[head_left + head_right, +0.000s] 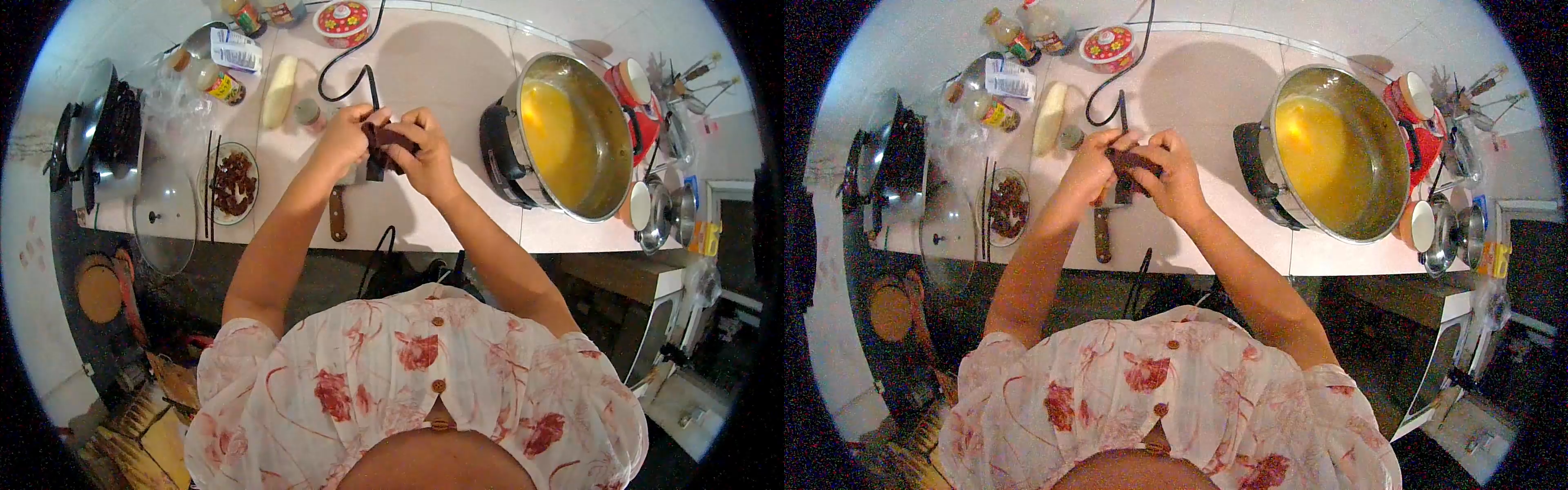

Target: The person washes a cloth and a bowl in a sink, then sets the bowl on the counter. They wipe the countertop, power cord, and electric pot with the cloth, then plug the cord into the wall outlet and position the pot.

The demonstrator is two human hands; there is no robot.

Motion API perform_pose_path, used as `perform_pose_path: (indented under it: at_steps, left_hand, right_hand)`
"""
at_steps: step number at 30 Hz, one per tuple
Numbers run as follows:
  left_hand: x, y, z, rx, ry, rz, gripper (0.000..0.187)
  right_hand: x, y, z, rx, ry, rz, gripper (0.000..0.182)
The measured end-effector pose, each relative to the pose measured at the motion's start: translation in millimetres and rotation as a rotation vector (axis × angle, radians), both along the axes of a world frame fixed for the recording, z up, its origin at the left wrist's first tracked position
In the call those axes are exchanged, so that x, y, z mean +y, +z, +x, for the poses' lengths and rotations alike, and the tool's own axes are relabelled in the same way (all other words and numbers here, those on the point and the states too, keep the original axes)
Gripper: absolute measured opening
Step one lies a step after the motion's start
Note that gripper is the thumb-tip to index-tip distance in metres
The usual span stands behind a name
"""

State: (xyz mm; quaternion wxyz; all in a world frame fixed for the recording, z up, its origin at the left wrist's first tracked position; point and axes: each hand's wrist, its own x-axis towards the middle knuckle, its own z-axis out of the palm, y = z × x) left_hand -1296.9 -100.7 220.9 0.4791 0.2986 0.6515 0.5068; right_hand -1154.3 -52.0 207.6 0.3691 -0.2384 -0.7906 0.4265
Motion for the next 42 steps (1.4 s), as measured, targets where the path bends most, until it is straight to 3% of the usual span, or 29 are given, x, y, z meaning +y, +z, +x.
perform_pose_path:
  at_steps: [1, 4, 5, 10, 12, 14, 16, 18, 20, 25, 27, 28, 30, 31, 36, 40, 42]
  left_hand:
    - [-0.4, 3.4, -0.7, -0.034, 0.005, -0.087, 0.032]
    - [-2.7, 5.5, -2.7, -0.091, -0.052, -0.006, 0.03]
    - [-3.1, 11.9, 0.2, -0.044, -0.049, -0.031, 0.029]
    - [-1.6, 17.2, 4.2, -0.001, -0.034, -0.109, 0.026]
    - [-0.3, 0.8, -0.4, -0.127, -0.067, 0.067, 0.023]
    - [5.4, -8.4, -1.1, -0.202, -0.039, 0.033, 0.023]
    - [4.5, -1.9, -2.3, -0.183, 0.013, -0.056, 0.026]
    - [5.2, 1.7, -8.2, -0.231, -0.079, 0.003, 0.028]
    - [1.8, 7.9, -8.8, -0.281, -0.044, -0.01, 0.029]
    - [1.6, 8.9, -10.8, -0.249, -0.026, 0.006, 0.03]
    - [3.5, 13.6, -7.1, -0.23, -0.021, 0.004, 0.029]
    - [5.7, 17.2, -4.4, -0.243, -0.01, -0.02, 0.028]
    - [9.4, 16.4, -3.8, -0.257, 0.0, -0.04, 0.028]
    - [12.4, 8.6, -5.6, -0.265, -0.027, -0.025, 0.027]
    - [11.1, 21.8, 1.9, -0.021, -0.168, -0.163, 0.029]
    - [17.3, 12.8, 3.8, 0.045, -0.133, -0.176, 0.029]
    - [20.6, 9.3, 3.2, -0.055, -0.101, -0.149, 0.028]
  right_hand:
    - [0.5, -2.8, -0.6, 0.011, -0.043, -0.052, 0.024]
    - [18.0, -22.2, 4.5, 0.017, -0.19, -0.046, 0.022]
    - [15.3, -17.9, 5.6, 0.089, -0.212, -0.176, 0.019]
    - [-2.0, 10.9, 8.4, 0.154, -0.077, -0.129, 0.021]
    - [2.2, 13.3, 6.9, 0.037, 0.076, 0.253, 0.023]
    - [11.5, 12.7, 7.4, 0.014, 0.076, 0.227, 0.022]
    - [20.8, -4.3, 11.3, -0.072, 0.015, -0.013, 0.02]
    - [20.5, -14.1, 12.2, -0.011, -0.015, -0.038, 0.016]
    - [14.3, -19.4, 13.6, 0.149, -0.131, -0.658, 0.013]
    - [9.2, -8.0, 12.1, 0.183, -0.119, -0.647, 0.015]
    - [8.7, -2.9, 7.2, 0.102, -0.044, -0.248, 0.025]
    - [7.9, 1.4, 8.2, 0.101, -0.046, -0.249, 0.025]
    - [5.1, 17.2, 9.7, -0.103, 0.064, 0.38, 0.04]
    - [4.8, 16.4, 12.0, -0.105, 0.076, 0.349, 0.049]
    - [3.2, -3.6, 29.0, -0.101, 0.114, 0.13, 0.048]
    - [-0.1, 9.9, 24.4, -0.021, -0.053, 0.021, 0.046]
    - [2.7, 14.7, 23.4, -0.15, 0.082, 0.405, 0.047]
